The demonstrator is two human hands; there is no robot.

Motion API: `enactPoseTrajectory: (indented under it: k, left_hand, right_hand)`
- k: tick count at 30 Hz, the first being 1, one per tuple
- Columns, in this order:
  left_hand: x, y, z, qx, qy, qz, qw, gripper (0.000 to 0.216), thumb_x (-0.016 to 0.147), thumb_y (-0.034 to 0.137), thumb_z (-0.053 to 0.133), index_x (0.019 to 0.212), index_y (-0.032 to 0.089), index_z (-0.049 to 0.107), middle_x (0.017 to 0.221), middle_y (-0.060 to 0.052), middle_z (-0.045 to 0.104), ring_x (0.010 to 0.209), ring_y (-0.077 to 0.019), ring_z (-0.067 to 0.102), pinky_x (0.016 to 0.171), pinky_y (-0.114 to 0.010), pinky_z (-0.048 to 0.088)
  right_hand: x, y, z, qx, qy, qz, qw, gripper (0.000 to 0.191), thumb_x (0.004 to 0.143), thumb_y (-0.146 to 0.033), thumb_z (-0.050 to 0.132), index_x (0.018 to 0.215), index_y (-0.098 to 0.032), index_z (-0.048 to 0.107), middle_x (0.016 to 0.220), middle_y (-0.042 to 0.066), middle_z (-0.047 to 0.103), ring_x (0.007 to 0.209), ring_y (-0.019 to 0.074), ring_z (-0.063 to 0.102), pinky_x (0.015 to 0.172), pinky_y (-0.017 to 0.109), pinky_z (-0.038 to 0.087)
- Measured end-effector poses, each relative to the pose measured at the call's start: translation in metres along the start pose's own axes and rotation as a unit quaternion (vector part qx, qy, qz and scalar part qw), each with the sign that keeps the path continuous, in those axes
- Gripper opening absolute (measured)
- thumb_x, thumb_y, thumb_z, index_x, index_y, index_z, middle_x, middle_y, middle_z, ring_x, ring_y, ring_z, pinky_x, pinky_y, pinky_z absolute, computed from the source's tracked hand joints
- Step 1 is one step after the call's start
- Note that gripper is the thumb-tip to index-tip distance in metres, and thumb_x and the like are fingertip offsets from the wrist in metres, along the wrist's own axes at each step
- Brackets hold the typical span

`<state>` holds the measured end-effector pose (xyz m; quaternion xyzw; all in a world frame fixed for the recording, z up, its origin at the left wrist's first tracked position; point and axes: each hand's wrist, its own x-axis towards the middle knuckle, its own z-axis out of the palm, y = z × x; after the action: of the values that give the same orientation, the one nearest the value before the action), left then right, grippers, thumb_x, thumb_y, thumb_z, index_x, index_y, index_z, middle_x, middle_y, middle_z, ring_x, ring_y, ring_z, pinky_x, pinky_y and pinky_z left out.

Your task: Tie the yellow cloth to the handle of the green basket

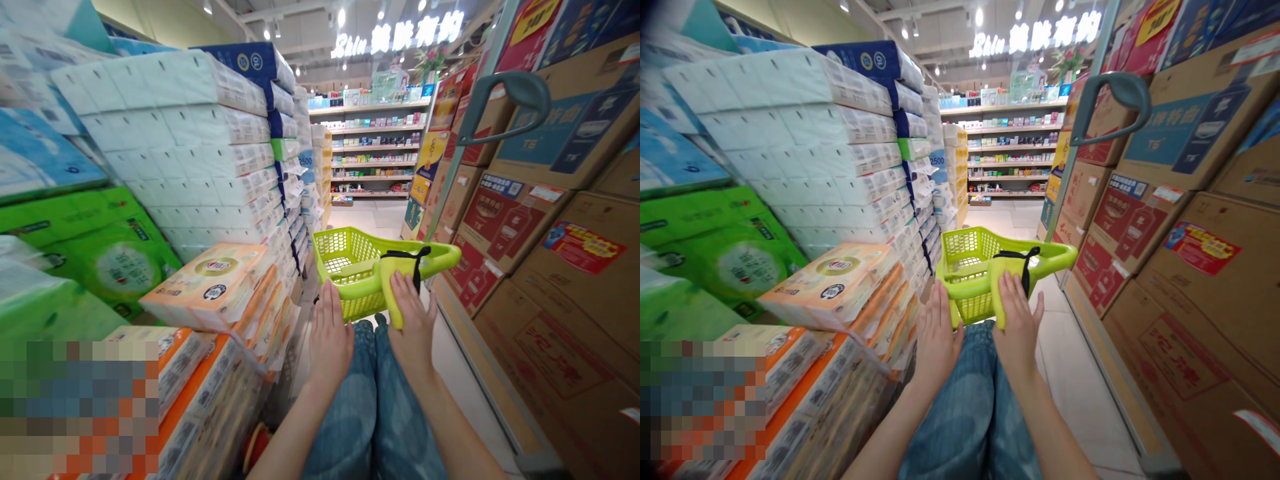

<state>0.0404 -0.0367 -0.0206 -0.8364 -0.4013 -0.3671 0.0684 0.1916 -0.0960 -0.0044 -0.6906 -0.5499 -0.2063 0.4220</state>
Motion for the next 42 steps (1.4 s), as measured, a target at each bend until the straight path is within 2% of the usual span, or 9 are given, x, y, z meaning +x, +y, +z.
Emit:
enactPoseTrajectory:
  k: [6,11,15,19,24,29,34,38,42]
  left_hand:
    - [-0.003,-0.006,0.005,0.017,0.018,0.014,1.000,0.078,0.090,0.007,0.039,0.158,0.013,0.002,0.161,-0.020,0.028,0.149,-0.0280,0.028,0.113,-0.048,0.040]
    - [-0.001,-0.004,0.002,-0.004,0.002,0.002,1.000,0.081,0.091,0.013,0.046,0.157,0.008,0.000,0.161,-0.022,0.025,0.150,-0.0282,0.024,0.116,-0.047,0.037]
    - [0.002,0.003,-0.002,-0.008,0.005,0.000,1.000,0.082,0.091,0.013,0.046,0.157,0.007,-0.003,0.161,-0.023,0.025,0.150,-0.0288,0.023,0.116,-0.049,0.036]
    - [0.001,0.006,0.001,-0.006,0.015,-0.003,1.000,0.081,0.092,0.014,0.045,0.156,0.006,-0.004,0.160,-0.024,0.026,0.150,-0.0292,0.024,0.116,-0.049,0.037]
    - [-0.002,0.000,0.008,0.017,0.036,-0.002,0.999,0.076,0.091,0.008,0.037,0.158,0.012,0.000,0.160,-0.020,0.030,0.149,-0.0267,0.028,0.114,-0.046,0.041]
    - [-0.002,-0.002,0.003,-0.002,0.015,0.008,1.000,0.079,0.092,0.015,0.045,0.157,0.007,0.000,0.161,-0.023,0.026,0.149,-0.0289,0.026,0.115,-0.048,0.038]
    - [0.001,0.006,0.000,-0.010,0.018,-0.003,1.000,0.081,0.092,0.015,0.046,0.157,0.009,-0.003,0.161,-0.022,0.025,0.150,-0.0302,0.025,0.116,-0.051,0.036]
    - [0.000,0.008,0.003,-0.006,0.024,-0.009,1.000,0.082,0.092,0.016,0.045,0.157,0.008,-0.005,0.160,-0.024,0.027,0.149,-0.0310,0.025,0.115,-0.051,0.038]
    - [-0.003,0.002,0.007,0.013,0.029,-0.004,0.999,0.077,0.092,0.008,0.037,0.158,0.013,-0.003,0.160,-0.021,0.028,0.149,-0.0282,0.027,0.115,-0.047,0.038]
  right_hand:
    - [-0.010,-0.064,0.014,0.074,-0.074,-0.099,0.990,0.076,0.076,-0.002,0.041,0.149,-0.022,0.037,0.148,0.009,0.052,0.142,0.0199,0.043,0.122,0.052,-0.006]
    - [0.005,-0.030,-0.003,0.070,-0.099,-0.138,0.983,0.075,0.077,-0.003,0.041,0.148,-0.025,0.039,0.145,0.007,0.055,0.140,0.0210,0.046,0.121,0.056,-0.009]
    - [0.020,-0.004,-0.013,0.032,-0.066,-0.070,0.995,0.070,0.076,-0.003,0.042,0.141,-0.026,0.048,0.143,0.006,0.058,0.139,0.0223,0.047,0.121,0.058,-0.005]
    - [0.018,-0.026,-0.002,0.020,-0.038,-0.019,0.999,0.069,0.074,-0.003,0.043,0.139,-0.024,0.051,0.144,0.006,0.057,0.138,0.0227,0.047,0.122,0.057,-0.002]
    - [0.007,-0.062,0.011,0.082,-0.078,-0.083,0.990,0.069,0.075,-0.004,0.043,0.141,-0.023,0.048,0.145,0.006,0.056,0.139,0.0201,0.047,0.123,0.050,-0.008]
    - [0.016,-0.027,-0.005,0.080,-0.103,-0.132,0.983,0.070,0.076,-0.004,0.043,0.143,-0.027,0.046,0.144,0.004,0.057,0.138,0.0206,0.047,0.121,0.054,-0.012]
    - [0.028,0.009,-0.015,0.012,-0.013,-0.034,0.999,0.066,0.077,-0.004,0.043,0.138,-0.027,0.052,0.139,0.005,0.062,0.136,0.0243,0.050,0.120,0.060,-0.002]
    - [0.019,-0.024,-0.004,0.002,-0.024,-0.008,1.000,0.069,0.073,-0.003,0.044,0.139,-0.022,0.051,0.144,0.008,0.056,0.138,0.0247,0.047,0.121,0.059,-0.002]
    - [0.006,-0.070,0.009,0.058,-0.074,-0.048,0.994,0.070,0.074,-0.004,0.044,0.142,-0.021,0.048,0.147,0.006,0.054,0.140,0.0208,0.045,0.123,0.052,-0.007]
